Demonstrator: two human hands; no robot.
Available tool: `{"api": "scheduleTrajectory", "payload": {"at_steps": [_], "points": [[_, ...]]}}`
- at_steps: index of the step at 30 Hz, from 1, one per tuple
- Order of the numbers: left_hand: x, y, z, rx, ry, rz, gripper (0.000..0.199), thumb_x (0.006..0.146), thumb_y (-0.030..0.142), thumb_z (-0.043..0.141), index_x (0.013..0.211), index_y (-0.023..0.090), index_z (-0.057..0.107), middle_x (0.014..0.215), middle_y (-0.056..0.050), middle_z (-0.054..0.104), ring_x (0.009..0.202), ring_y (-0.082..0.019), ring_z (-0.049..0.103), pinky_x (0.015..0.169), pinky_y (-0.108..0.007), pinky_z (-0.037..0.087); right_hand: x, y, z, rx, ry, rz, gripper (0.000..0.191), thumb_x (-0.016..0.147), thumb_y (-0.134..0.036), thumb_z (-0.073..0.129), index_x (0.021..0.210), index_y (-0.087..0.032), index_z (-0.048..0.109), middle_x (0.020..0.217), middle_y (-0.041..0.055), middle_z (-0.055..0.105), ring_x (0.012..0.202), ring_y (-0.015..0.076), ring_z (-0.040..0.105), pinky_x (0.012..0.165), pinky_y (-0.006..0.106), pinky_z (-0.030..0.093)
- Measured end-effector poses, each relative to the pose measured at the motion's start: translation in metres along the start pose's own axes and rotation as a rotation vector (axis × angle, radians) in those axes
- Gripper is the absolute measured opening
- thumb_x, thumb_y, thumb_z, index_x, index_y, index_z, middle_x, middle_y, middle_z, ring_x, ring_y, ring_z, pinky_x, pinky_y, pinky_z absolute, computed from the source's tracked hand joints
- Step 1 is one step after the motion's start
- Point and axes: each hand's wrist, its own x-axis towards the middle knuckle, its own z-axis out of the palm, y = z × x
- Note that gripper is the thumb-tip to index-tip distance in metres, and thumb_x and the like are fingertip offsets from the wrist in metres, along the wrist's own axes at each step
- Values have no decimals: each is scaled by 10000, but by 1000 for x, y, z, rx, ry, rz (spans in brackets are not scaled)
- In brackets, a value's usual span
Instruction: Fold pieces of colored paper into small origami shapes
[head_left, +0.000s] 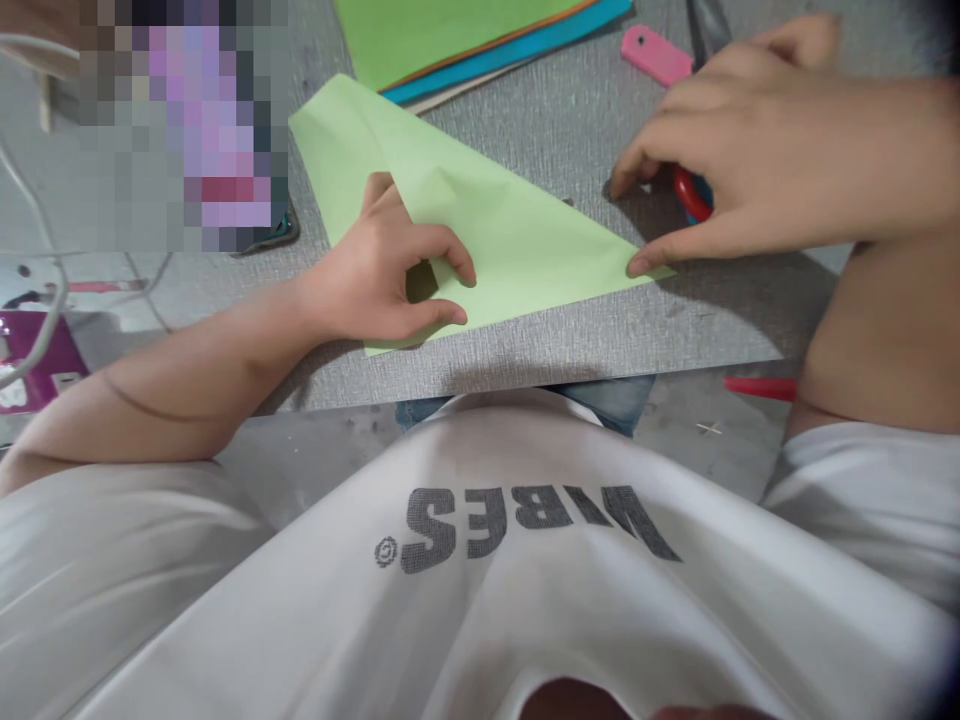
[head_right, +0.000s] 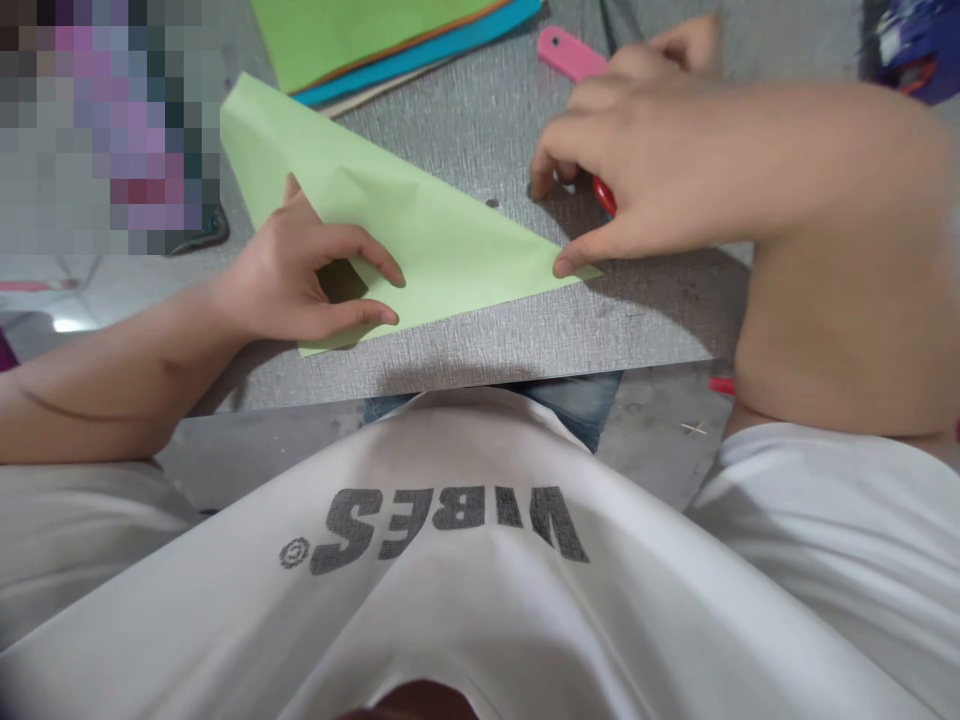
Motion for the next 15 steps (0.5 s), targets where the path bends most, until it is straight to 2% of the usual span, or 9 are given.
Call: {"api": "scheduleTrajectory", "payload": {"at_steps": [2, 5, 9, 15], "points": [[0, 1, -1, -3, -14, -1, 307, 924, 610, 890, 1146, 399, 914, 929, -61, 811, 1189, -417, 766, 1269, -735, 498, 0, 2, 3, -87, 9, -87, 671, 915, -1016, 497, 1081, -380, 631, 1166, 160, 776, 1484, 563, 637, 1239, 815, 382], [1, 2, -2, -5, -10, -7, 311, 920, 614, 899, 1141, 397, 920, 932, -75, 812, 1184, -425, 767, 1248, -739, 512, 1, 7, 5, -98, 39, -132, 664, 956, -1010, 469, 1083, -379, 633, 1135, 147, 767, 1441, 540, 647, 1174, 787, 394], [1, 2, -2, -10, -16, -14, 328, 930, 614, 888, 1141, 365, 925, 912, -78, 809, 1151, -412, 745, 1225, -738, 525, 1, 10, 6, -74, 47, -118, 709, 928, -1060, 473, 1065, -386, 647, 1083, 124, 754, 1412, 528, 657, 1160, 771, 375], [1, 0, -2, -12, -17, -7, 332, 911, 593, 898, 1161, 376, 918, 909, -65, 800, 1168, -409, 731, 1246, -738, 509, 1, 1, 4, -82, 11, -70, 616, 937, -970, 471, 1078, -389, 618, 1149, 154, 762, 1469, 547, 630, 1205, 785, 377]]}}
